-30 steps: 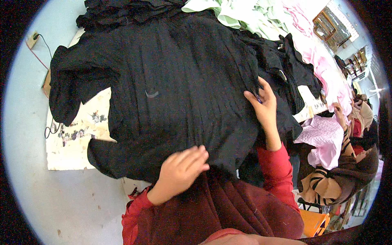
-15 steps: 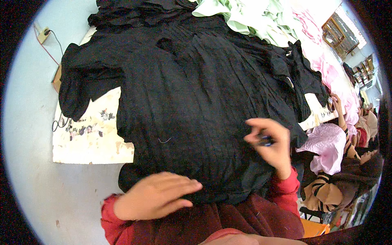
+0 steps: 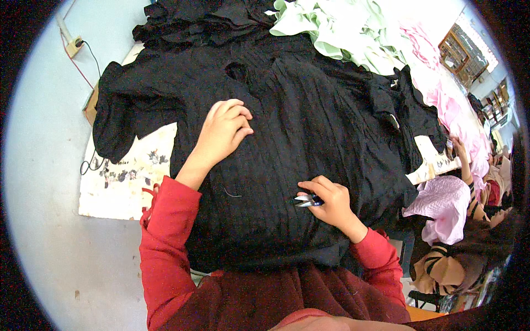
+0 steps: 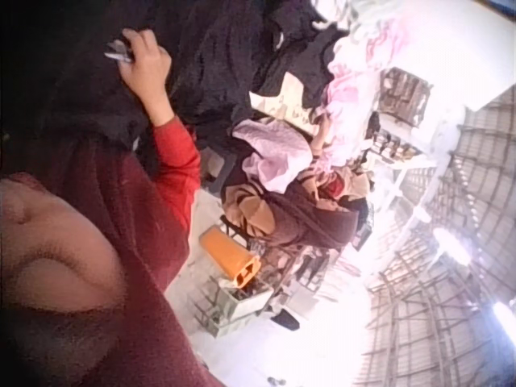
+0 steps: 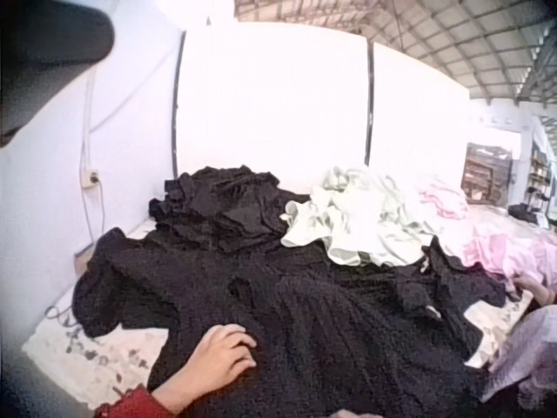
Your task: The person uses a small blade to trim loose threads and snip a tag from a black pleated garment laid on a table. The person repeatedly lifts and repositions the garment to access different areas while cutting.
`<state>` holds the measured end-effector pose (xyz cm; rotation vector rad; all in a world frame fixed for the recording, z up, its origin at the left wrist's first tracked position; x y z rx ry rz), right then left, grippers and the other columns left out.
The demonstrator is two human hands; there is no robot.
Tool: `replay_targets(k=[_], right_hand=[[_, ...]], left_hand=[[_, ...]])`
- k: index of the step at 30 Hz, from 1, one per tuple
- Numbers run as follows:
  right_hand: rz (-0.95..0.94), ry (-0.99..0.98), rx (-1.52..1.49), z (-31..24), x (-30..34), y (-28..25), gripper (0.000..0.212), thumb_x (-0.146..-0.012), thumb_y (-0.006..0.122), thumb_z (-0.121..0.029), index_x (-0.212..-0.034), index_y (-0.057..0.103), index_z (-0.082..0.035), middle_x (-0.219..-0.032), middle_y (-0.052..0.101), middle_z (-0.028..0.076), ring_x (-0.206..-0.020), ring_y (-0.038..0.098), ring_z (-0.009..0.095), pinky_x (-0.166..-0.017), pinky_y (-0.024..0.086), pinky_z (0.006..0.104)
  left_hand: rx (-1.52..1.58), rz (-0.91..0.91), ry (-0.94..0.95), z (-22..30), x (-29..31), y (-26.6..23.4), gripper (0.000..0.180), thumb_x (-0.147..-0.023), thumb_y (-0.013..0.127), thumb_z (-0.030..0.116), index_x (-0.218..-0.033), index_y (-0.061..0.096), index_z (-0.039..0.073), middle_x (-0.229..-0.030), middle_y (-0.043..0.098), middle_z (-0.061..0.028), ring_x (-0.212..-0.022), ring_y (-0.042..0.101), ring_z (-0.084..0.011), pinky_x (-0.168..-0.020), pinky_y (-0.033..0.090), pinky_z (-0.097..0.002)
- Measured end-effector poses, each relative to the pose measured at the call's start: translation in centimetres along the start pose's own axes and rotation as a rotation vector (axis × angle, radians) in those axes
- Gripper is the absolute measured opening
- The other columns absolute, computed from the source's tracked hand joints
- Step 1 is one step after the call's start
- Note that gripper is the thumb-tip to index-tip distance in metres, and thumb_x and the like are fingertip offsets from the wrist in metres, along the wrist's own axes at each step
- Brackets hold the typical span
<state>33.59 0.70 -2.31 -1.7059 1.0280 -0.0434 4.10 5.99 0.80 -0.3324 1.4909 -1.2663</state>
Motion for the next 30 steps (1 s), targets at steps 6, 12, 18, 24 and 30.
replay_targets(k=[6,12,18,24,30], right_hand=[[0.034,0.006,0.021,-0.3,0.0,0.1,0.023,-0.076,0.074,-0.018,-0.097,0.067,-0.013,-0.078,0.06,0.004,-0.06,0.061,0.023,-0.052,0.049,0.0321],[0.058,0.004,0.036,-0.5,0.0,0.3,0.021,-0.074,0.074,-0.014,-0.093,0.068,-0.011,-0.076,0.062,0.004,-0.06,0.062,0.022,-0.052,0.048,0.0309],[0.064,0.012,0.014,-0.1,0.4,0.6,0.021,-0.076,0.073,-0.019,-0.096,0.068,-0.014,-0.078,0.061,0.003,-0.062,0.062,0.022,-0.053,0.049,0.0323],[-0.1,0.192,-0.4,0.0,-2.7,-1.6,0.021,-0.077,0.077,-0.015,-0.095,0.07,-0.007,-0.08,0.066,0.007,-0.073,0.065,0.019,-0.066,0.05,0.0291],[-0.147,0.178,-0.681,-2.4,-10.9,-4.2,0.024,-0.08,0.076,-0.017,-0.1,0.07,-0.007,-0.088,0.067,0.003,-0.082,0.062,0.01,-0.071,0.047,0.0254]], left_hand=[[-0.49,0.586,-0.231,-4.5,-1.4,-6.3,0.02,-0.077,0.064,0.007,-0.097,0.062,0.009,-0.107,0.063,-0.0081,-0.104,0.058,-0.0292,-0.092,0.04,-0.042],[-0.306,0.262,-0.108,-2.6,-4.6,-2.2,0.043,-0.086,0.064,0.037,-0.115,0.059,0.006,-0.121,0.058,-0.0158,-0.119,0.051,-0.0319,-0.106,0.035,-0.0452],[0.166,0.128,-0.413,-3.9,-3.5,-1.7,0.025,-0.089,0.063,0.028,-0.095,0.062,0.003,-0.108,0.064,-0.012,-0.119,0.054,-0.0296,-0.105,0.037,-0.0389],[0.835,0.44,-0.414,-2.5,-1.2,-3.3,0.012,-0.094,0.06,0.015,-0.089,0.056,0.005,-0.089,0.055,0.002,-0.09,0.05,-0.0066,-0.082,0.039,-0.0218],[1.089,0.519,-0.411,-1.9,-0.1,-3.4,0.007,-0.095,0.058,0.014,-0.093,0.054,0.009,-0.09,0.047,0.0064,-0.088,0.044,-0.004,-0.082,0.035,-0.0193]])
Point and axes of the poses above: each hand's wrist, its own x-axis away from the middle knuckle, its own y-axis out of the palm, z = x × y, the point moved 1 cm from there along -x, towards the middle knuckle
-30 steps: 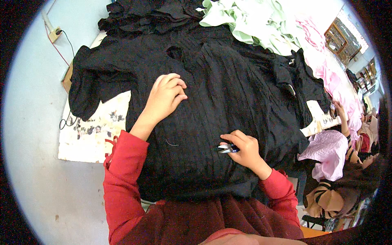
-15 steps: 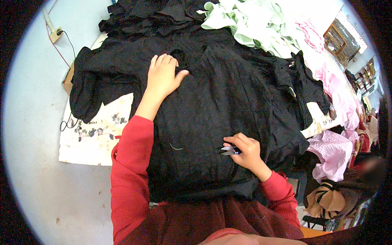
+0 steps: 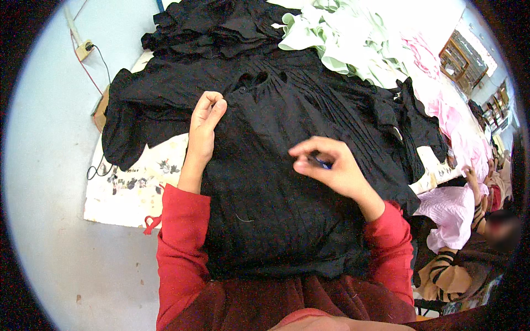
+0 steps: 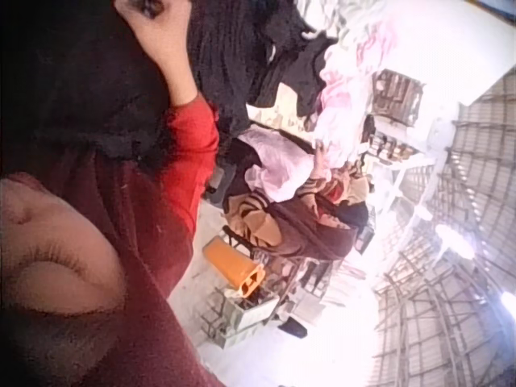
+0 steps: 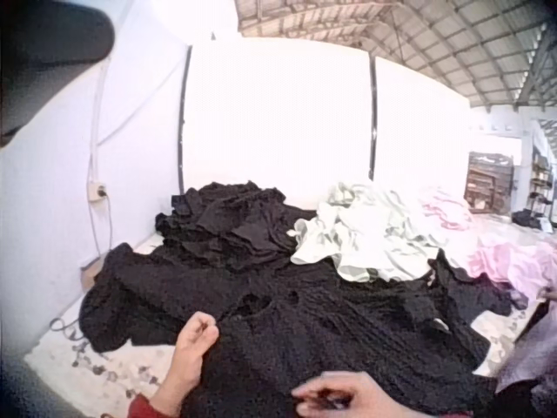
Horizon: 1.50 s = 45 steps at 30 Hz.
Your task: The person uses a small blade to trim loose threads and snip a tag from a black pleated garment laid on a table. The person repeatedly lifts and repositions the garment to access different areas while cutting.
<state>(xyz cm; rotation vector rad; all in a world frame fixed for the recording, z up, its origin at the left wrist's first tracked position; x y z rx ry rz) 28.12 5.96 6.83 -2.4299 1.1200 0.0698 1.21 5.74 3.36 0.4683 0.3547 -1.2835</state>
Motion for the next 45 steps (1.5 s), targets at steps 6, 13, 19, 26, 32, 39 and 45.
replay_targets(k=[6,13,19,26,32,39,45], right_hand=[[0.063,-0.049,-0.128,0.1,-7.0,0.9,0.031,-0.079,0.077,-0.023,-0.105,0.069,-0.007,-0.094,0.068,0.002,-0.09,0.061,0.009,-0.079,0.047,0.027],[0.198,-0.193,0.201,1.0,-7.8,0.9,0.037,-0.077,0.077,-0.027,-0.107,0.067,-0.007,-0.098,0.069,0.008,-0.091,0.066,0.018,-0.081,0.05,0.0297],[0.213,-0.141,0.297,-0.4,-7.6,0.0,0.031,-0.077,0.078,-0.013,-0.104,0.067,-0.003,-0.087,0.07,0.004,-0.081,0.063,0.008,-0.076,0.048,0.0234],[0.311,-0.242,0.517,-2.6,-8.1,1.1,0.025,-0.077,0.078,-0.021,-0.096,0.071,-0.006,-0.081,0.072,0.007,-0.068,0.067,0.011,-0.063,0.049,0.0246],[0.337,-0.246,0.53,-2.5,-8.5,1.5,0.025,-0.077,0.078,-0.024,-0.094,0.071,-0.007,-0.079,0.072,0.007,-0.068,0.069,0.014,-0.061,0.051,0.0253],[0.411,-0.321,0.529,-2.5,-8.5,1.5,0.019,-0.078,0.077,-0.02,-0.091,0.072,-0.006,-0.079,0.072,0.009,-0.07,0.07,0.016,-0.063,0.051,0.0252],[0.321,-0.254,0.504,-2.5,-8.3,1.2,0.022,-0.079,0.076,-0.017,-0.095,0.07,-0.003,-0.084,0.072,0.007,-0.076,0.069,0.014,-0.069,0.051,0.0243]], left_hand=[[0.068,0.026,-0.074,0.6,0.4,0.6,0.008,-0.096,0.057,0.017,-0.097,0.055,0.009,-0.092,0.049,0.0067,-0.09,0.044,-0.0034,-0.084,0.034,-0.0183],[0.077,0.049,-0.151,1.0,0.8,0.9,0.01,-0.096,0.058,0.019,-0.097,0.056,0.009,-0.089,0.05,0.0075,-0.086,0.045,-0.0025,-0.082,0.035,-0.0184],[0.09,0.008,-0.188,1.0,1.0,1.0,0.015,-0.096,0.057,0.02,-0.103,0.059,0.006,-0.095,0.054,0.0056,-0.091,0.047,-0.0037,-0.085,0.036,-0.0194],[0.03,-0.015,-0.207,0.7,1.1,0.7,0.02,-0.097,0.057,0.02,-0.107,0.061,0.003,-0.098,0.057,0.0038,-0.093,0.049,-0.005,-0.087,0.038,-0.0204],[0.043,-0.015,-0.196,0.6,1.2,0.9,0.02,-0.096,0.059,0.018,-0.107,0.061,0.002,-0.098,0.057,0.0036,-0.094,0.05,-0.0052,-0.087,0.039,-0.021],[0.043,-0.015,-0.179,0.5,1.2,0.9,0.019,-0.095,0.059,0.017,-0.106,0.062,0.002,-0.098,0.059,0.0023,-0.095,0.051,-0.0057,-0.088,0.04,-0.0212],[0.048,-0.02,-0.173,1.0,1.2,1.2,0.018,-0.095,0.059,0.016,-0.106,0.063,0.002,-0.098,0.06,0.002,-0.093,0.052,-0.006,-0.087,0.041,-0.0217]])
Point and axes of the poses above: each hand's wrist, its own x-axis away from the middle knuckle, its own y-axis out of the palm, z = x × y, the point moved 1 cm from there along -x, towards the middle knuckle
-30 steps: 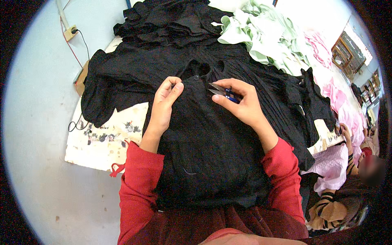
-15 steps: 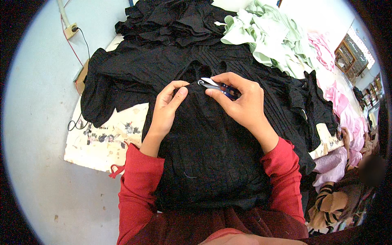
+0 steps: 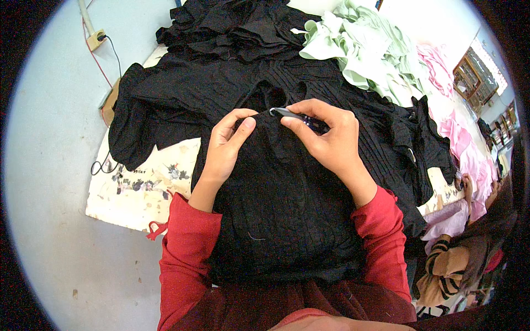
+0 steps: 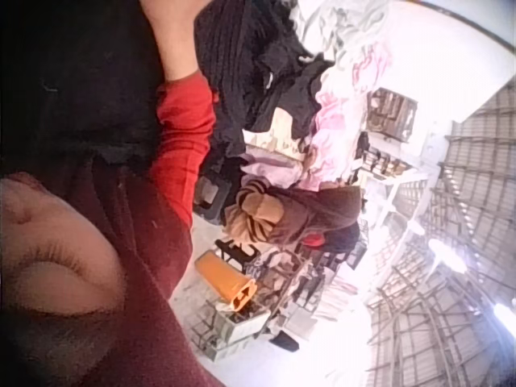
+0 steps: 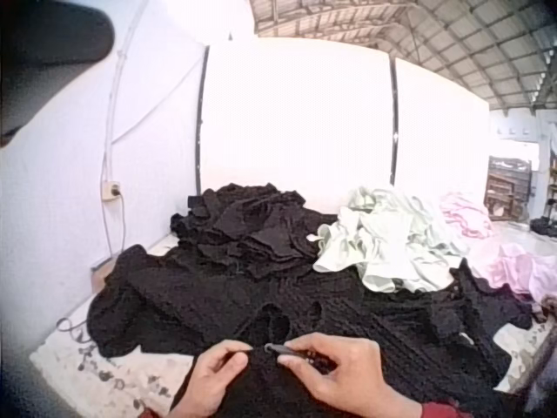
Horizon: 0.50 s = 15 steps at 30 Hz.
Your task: The person uses a small blade to trim loose threads and snip a tag from a black pleated garment laid on a table. The person repeatedly lifts and repositions the garment to access different areas while cutting.
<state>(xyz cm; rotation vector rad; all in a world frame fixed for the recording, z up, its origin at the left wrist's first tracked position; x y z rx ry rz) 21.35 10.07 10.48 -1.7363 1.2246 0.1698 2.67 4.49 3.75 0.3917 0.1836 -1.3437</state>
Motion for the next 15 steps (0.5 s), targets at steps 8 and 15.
replay_targets(k=[8,15], right_hand=[[-0.23,0.144,-0.549,3.0,-0.2,3.3,0.023,-0.079,0.078,-0.022,-0.088,0.064,-0.007,-0.083,0.06,-0.004,-0.076,0.055,0.005,-0.064,0.043,0.0212],[-0.264,0.363,-0.955,3.8,-0.6,1.9,0.014,-0.091,0.066,-0.022,-0.09,0.058,-0.011,-0.075,0.05,-0.008,-0.053,0.04,0.001,-0.046,0.03,0.0192]], left_hand=[[-0.104,-0.073,0.077,0.6,-0.2,-0.2,0.031,-0.1,0.049,0.027,-0.112,0.062,0.001,-0.107,0.062,-0.0025,-0.103,0.055,-0.0111,-0.094,0.04,-0.0259],[-0.286,0.2,-0.13,0.0,-0.7,-1.8,0.061,-0.098,0.052,0.042,-0.14,0.041,0.0,-0.122,0.058,-0.0151,-0.118,0.05,-0.0195,-0.105,0.033,-0.0321]])
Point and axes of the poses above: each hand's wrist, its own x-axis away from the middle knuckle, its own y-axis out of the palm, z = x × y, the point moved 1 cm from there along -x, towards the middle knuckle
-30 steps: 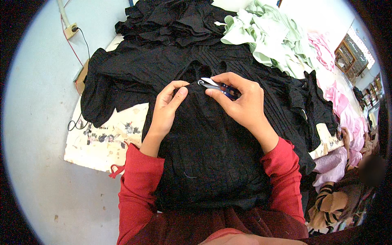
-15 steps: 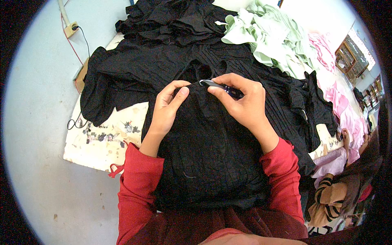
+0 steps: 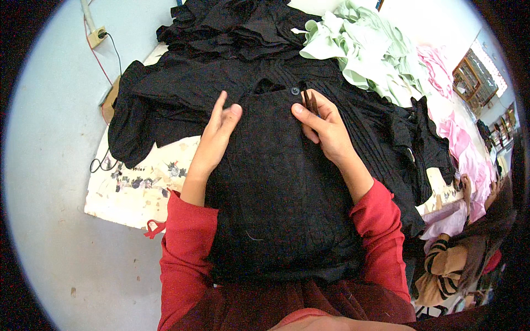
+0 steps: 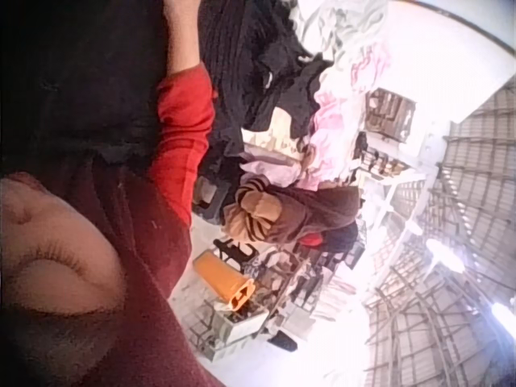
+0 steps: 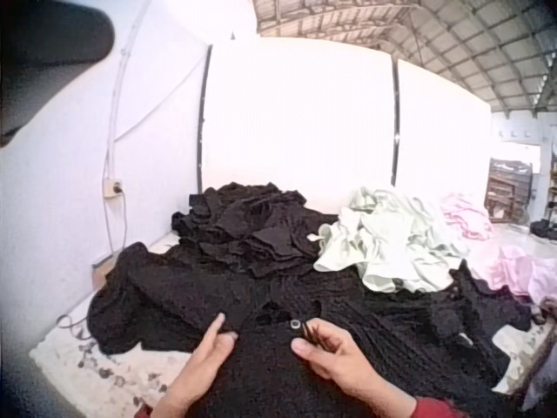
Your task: The person uses a small blade to trim loose threads and snip a tag from a black pleated garment laid on a table. The person repeatedly lifts and repositions the garment to access different areas while cutting.
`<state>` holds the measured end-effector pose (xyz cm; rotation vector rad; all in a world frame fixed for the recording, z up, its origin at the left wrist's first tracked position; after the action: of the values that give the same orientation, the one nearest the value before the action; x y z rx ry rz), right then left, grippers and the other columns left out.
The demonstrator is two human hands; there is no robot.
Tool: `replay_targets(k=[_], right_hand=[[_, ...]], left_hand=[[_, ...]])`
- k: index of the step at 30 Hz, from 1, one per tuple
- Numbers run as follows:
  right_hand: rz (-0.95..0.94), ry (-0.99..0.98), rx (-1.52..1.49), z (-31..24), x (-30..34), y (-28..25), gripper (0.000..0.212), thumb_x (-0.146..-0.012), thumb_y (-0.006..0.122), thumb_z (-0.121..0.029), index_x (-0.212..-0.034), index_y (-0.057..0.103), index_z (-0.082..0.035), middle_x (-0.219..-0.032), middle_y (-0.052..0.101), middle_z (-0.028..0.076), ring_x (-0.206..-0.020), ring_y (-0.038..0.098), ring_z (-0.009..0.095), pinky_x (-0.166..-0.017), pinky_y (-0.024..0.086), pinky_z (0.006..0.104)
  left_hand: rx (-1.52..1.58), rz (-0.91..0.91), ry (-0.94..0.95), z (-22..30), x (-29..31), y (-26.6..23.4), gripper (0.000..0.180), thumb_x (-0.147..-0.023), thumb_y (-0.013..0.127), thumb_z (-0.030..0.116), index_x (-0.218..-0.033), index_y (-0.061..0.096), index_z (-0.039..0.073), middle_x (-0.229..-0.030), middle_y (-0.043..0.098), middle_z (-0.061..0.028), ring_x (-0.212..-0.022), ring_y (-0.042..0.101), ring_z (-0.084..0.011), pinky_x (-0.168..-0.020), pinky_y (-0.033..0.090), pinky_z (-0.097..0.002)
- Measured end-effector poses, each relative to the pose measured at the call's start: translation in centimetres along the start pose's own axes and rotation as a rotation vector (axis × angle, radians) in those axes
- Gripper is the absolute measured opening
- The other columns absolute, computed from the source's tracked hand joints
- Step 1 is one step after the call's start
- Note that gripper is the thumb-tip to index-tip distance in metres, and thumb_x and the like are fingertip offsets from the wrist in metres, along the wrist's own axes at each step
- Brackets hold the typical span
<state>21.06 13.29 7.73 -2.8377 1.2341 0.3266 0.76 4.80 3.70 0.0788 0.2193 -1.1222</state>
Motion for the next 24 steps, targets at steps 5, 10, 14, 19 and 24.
replay_targets(k=[5,10,14,19,24], right_hand=[[0.036,-0.044,-0.048,0.2,-0.1,0.5,0.015,-0.092,0.064,-0.022,-0.087,0.054,-0.013,-0.069,0.043,-0.008,-0.047,0.035,0.002,-0.039,0.023,0.0201],[0.053,-0.045,0.093,0.2,-0.3,-0.2,0.012,-0.089,0.067,-0.018,-0.089,0.057,-0.01,-0.074,0.052,-0.006,-0.049,0.038,0.002,-0.041,0.026,0.0194],[0.266,-0.289,0.406,-0.8,-0.2,-1.3,0.018,-0.084,0.072,-0.012,-0.099,0.063,-0.006,-0.095,0.064,-0.001,-0.087,0.058,0.007,-0.073,0.044,0.0218],[0.186,-0.313,0.4,-3.6,1.6,0.2,0.027,-0.078,0.078,-0.019,-0.099,0.066,-0.008,-0.086,0.064,-0.003,-0.081,0.058,0.007,-0.068,0.044,0.023],[0.072,-0.375,0.696,-2.3,2.6,3.2,0.031,-0.074,0.079,-0.006,-0.102,0.067,-0.007,-0.09,0.065,-0.001,-0.071,0.059,0.005,-0.062,0.046,0.0209]], left_hand=[[0.284,-0.111,-0.147,2.9,1.4,-0.3,0.031,-0.091,0.065,0.028,-0.104,0.066,0.0,-0.097,0.068,-0.005,-0.086,0.062,-0.0102,-0.08,0.047,-0.0229],[0.515,-0.231,-0.103,2.0,0.9,-1.1,0.025,-0.093,0.063,0.022,-0.107,0.065,0.002,-0.101,0.069,-0.0046,-0.086,0.064,-0.0119,-0.08,0.049,-0.024],[0.566,-0.176,-0.152,2.5,1.1,-0.6,0.028,-0.094,0.06,0.023,-0.112,0.063,0.002,-0.104,0.068,-0.0047,-0.09,0.064,-0.0126,-0.083,0.049,-0.0251],[0.611,-0.128,-0.232,2.5,1.4,-0.4,0.029,-0.095,0.06,0.025,-0.114,0.062,0.003,-0.107,0.067,-0.0042,-0.093,0.063,-0.0128,-0.086,0.048,-0.0259],[0.63,-0.147,-0.272,2.0,1.1,-0.3,0.031,-0.093,0.062,0.026,-0.115,0.062,0.004,-0.109,0.066,-0.0034,-0.096,0.062,-0.013,-0.087,0.047,-0.0259]])
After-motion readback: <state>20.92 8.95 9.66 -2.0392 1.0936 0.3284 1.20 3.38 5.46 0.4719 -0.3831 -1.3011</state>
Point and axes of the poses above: each hand's wrist, its own x-axis away from the middle knuckle, its own y-axis out of the palm, z = x × y, the point moved 1 cm from there along -x, towards the middle knuckle
